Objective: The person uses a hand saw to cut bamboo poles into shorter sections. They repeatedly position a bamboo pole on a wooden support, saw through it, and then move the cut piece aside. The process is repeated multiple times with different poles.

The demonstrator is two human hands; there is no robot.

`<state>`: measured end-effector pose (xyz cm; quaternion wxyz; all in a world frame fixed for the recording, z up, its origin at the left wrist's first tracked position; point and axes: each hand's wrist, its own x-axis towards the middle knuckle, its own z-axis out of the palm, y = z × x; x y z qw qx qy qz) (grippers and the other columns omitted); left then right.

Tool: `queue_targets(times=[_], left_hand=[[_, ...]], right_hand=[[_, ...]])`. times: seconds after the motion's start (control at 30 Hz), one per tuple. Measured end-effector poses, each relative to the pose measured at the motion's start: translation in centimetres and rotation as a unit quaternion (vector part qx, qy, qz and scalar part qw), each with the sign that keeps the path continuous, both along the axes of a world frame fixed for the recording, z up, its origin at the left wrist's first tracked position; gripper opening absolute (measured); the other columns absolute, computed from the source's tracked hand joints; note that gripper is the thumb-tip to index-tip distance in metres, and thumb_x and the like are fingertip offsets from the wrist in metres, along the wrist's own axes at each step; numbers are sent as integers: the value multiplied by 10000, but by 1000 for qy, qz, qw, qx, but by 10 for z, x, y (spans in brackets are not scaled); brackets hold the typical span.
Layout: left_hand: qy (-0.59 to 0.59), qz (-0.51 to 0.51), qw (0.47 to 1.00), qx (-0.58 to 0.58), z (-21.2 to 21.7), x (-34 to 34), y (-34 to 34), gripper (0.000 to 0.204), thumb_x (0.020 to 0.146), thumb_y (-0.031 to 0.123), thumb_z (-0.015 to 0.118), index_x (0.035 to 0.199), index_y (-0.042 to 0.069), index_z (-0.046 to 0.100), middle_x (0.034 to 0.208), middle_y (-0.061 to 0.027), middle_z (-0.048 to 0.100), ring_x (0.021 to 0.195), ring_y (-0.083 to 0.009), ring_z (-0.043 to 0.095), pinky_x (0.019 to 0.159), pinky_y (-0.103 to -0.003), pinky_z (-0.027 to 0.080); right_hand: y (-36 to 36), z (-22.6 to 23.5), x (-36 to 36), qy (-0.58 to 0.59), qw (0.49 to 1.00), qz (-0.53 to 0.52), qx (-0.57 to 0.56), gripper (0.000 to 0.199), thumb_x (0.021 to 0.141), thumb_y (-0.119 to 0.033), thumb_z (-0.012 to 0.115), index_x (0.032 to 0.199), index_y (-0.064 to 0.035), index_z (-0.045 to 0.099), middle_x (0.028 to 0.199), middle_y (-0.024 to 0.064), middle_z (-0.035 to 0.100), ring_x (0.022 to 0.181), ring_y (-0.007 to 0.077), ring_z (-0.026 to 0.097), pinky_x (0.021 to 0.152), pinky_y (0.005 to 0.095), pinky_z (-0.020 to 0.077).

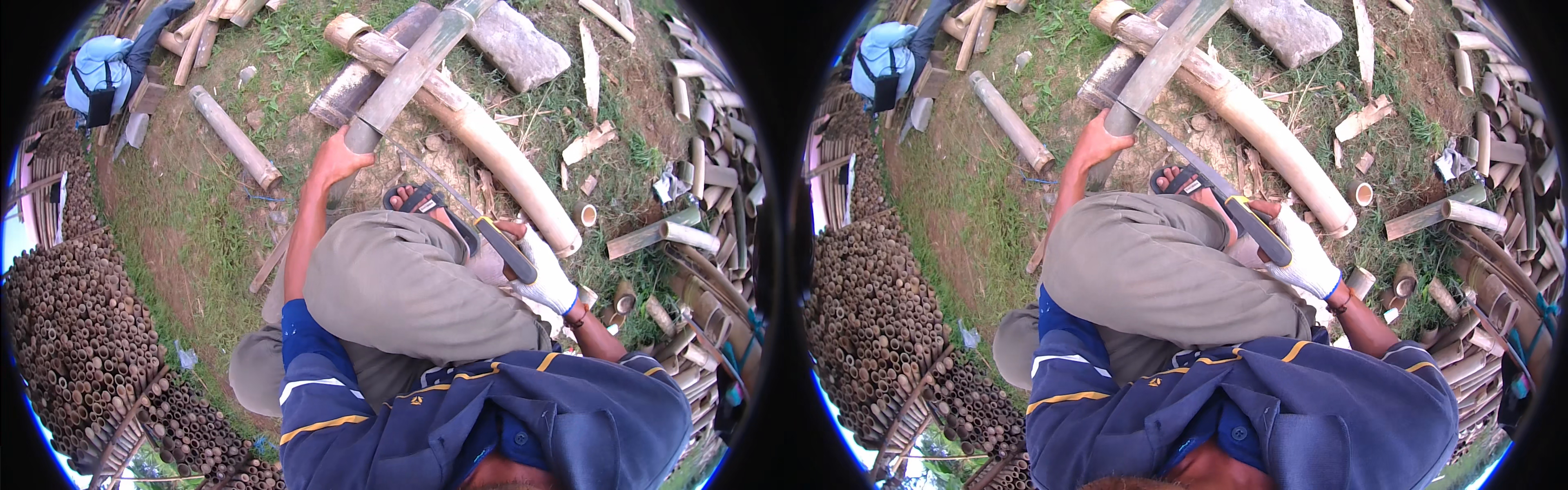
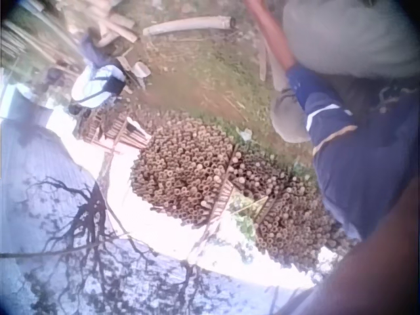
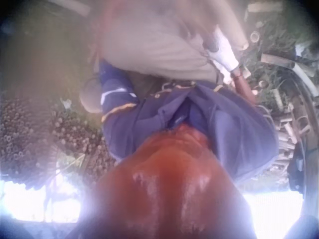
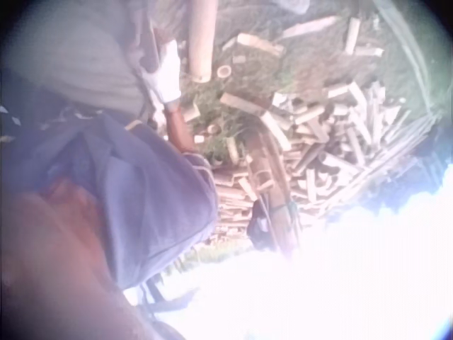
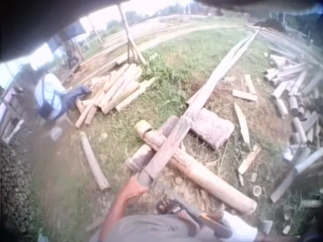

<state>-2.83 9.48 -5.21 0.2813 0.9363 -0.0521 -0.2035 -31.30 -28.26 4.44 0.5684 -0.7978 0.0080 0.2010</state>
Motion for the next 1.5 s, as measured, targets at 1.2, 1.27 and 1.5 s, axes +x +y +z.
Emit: queue_targets(times=[1.2,1.27,1.5], left_hand=[[16,-14,998,-59,-16,2,8,953,656,384,944,1452,-42,640,1203,-237,795,1089,-310,780,982,-423,603],[16,-17,997,-73,-18,1,12,1072,611,434,928,1493,-80,601,1213,-299,785,1112,-355,789,974,-428,611],[-6,-32,998,-56,-2,3,-4,975,629,423,917,1429,-61,642,1201,-283,790,1086,-362,790,986,-440,604]], right_hand=[[-25,-60,-35,12,999,-7,31,732,863,-5,755,1564,-34,546,1167,84,690,973,159,680,886,316,561],[-5,-71,-6,-11,998,-10,58,725,872,-59,799,1554,-36,554,1260,122,693,1106,187,690,983,340,555],[82,-100,148,-152,980,34,122,744,930,-205,843,1585,-25,540,1460,178,671,1343,281,657,1130,408,523]])
